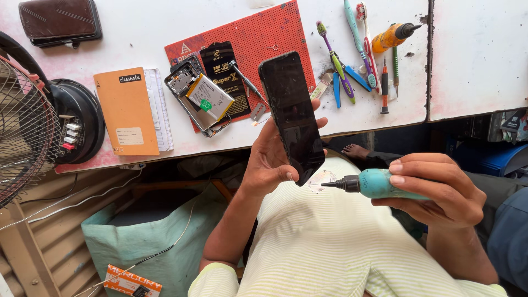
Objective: The person uses a precision screwdriver to remove screws from the frame of a black smartphone. They then use a small metal pry tool to separate the screen assembly from the phone's chassis along the edges. The person repeatedly checks the separation and uses the screwdriver to apply heat or pressure to the frame.
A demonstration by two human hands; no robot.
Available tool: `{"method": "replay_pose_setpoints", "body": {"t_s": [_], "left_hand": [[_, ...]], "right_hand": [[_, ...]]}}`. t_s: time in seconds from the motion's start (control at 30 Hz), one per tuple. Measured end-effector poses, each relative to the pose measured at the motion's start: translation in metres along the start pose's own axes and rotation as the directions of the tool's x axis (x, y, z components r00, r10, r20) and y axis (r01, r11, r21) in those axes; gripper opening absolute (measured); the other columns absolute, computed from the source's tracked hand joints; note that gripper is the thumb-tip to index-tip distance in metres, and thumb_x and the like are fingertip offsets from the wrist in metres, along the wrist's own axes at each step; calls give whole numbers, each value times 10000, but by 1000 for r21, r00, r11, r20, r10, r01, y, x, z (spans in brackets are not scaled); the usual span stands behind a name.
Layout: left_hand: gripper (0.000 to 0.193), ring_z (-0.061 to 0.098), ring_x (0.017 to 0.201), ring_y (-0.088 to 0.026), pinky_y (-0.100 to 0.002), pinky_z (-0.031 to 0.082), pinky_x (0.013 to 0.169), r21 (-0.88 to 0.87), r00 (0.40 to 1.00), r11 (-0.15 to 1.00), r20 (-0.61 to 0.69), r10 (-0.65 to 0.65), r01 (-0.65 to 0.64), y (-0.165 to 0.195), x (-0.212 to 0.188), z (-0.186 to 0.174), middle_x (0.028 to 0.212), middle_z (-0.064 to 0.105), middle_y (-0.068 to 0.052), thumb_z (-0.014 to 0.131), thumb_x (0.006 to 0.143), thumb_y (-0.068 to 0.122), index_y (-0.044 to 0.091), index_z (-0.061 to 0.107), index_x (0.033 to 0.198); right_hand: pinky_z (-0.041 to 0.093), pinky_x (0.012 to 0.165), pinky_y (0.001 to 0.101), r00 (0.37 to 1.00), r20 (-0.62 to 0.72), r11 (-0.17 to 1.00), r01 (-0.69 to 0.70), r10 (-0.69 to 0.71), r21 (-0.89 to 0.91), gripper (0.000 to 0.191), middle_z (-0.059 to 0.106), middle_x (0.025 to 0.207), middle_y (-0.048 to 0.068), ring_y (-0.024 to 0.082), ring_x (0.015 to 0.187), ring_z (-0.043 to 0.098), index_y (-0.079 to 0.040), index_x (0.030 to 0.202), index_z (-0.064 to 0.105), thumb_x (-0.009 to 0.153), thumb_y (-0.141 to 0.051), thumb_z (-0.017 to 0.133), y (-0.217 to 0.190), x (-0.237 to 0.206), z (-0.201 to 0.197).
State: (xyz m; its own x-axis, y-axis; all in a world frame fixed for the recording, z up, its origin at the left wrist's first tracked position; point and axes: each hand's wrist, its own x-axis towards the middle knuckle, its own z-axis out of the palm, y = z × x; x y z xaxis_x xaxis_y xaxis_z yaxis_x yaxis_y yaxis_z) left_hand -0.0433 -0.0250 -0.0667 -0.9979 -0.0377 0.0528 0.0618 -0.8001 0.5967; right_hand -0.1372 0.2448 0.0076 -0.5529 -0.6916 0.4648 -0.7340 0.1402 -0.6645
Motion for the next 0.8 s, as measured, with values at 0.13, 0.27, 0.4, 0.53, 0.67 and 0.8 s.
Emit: {"method": "replay_pose_setpoints", "body": {"t_s": [0.13, 0.27, 0.4, 0.53, 0.67, 0.8], "left_hand": [[1051, 455, 1481, -379, -501, 534, 1081, 9, 1000, 1000, 7, -30, 30, 3, 2, 1, 1687, 348, -243, 941, 789, 266, 101, 327, 1626], [1077, 466, 1475, -380, -494, 557, 1095, 3, 999, 999, 11, -49, 49, 4, 3, 3, 1687, 362, -242, 950, 771, 291, 90, 333, 1630], [1109, 470, 1477, -381, -490, 543, 1116, -15, 998, 998, 7, -68, 69, 5, 3, 4, 1640, 366, -242, 959, 750, 314, 94, 329, 1637], [1104, 467, 1477, -386, -503, 537, 1123, -14, 997, 997, 5, -76, 76, 2, 3, 4, 1682, 373, -242, 962, 739, 324, 97, 343, 1625], [1103, 472, 1479, -384, -502, 513, 1169, -15, 997, 997, 13, -72, 72, 0, 3, 3, 1650, 388, -237, 960, 744, 330, 109, 353, 1639], [1100, 475, 1471, -387, -518, 524, 1142, -8, 996, 996, 10, -83, 83, -1, 3, 2, 1674, 391, -234, 962, 737, 333, 112, 351, 1625]], "right_hand": [[653, 821, 355, 1000, 15, 1000, 10, -10, 12, 503, 697, 1015, 115, 248, 991, 715, -63, 1034, 680, 642, -240, 942, 2, 0, 0], [652, 821, 353, 1000, 9, 1000, -7, 7, 13, 512, 696, 1013, 111, 245, 990, 716, -63, 1032, 678, 636, -246, 945, 0, 0, 3], [652, 818, 357, 1000, 3, 1000, -12, 12, 14, 518, 697, 1010, 117, 247, 982, 717, -55, 1030, 676, 632, -245, 947, -1, 3, 3], [655, 812, 361, 1000, -21, 999, 9, -9, 33, 515, 692, 1011, 124, 252, 972, 716, -43, 1032, 671, 641, -236, 945, 1, 7, 3], [645, 796, 361, 1000, -28, 999, 7, -6, 50, 520, 692, 1005, 134, 258, 957, 719, -23, 1032, 674, 637, -220, 949, 0, 9, 3], [642, 788, 360, 999, -29, 998, 16, -14, 61, 521, 692, 997, 138, 259, 949, 719, -20, 1024, 677, 631, -219, 956, -1, 11, 7]]}}
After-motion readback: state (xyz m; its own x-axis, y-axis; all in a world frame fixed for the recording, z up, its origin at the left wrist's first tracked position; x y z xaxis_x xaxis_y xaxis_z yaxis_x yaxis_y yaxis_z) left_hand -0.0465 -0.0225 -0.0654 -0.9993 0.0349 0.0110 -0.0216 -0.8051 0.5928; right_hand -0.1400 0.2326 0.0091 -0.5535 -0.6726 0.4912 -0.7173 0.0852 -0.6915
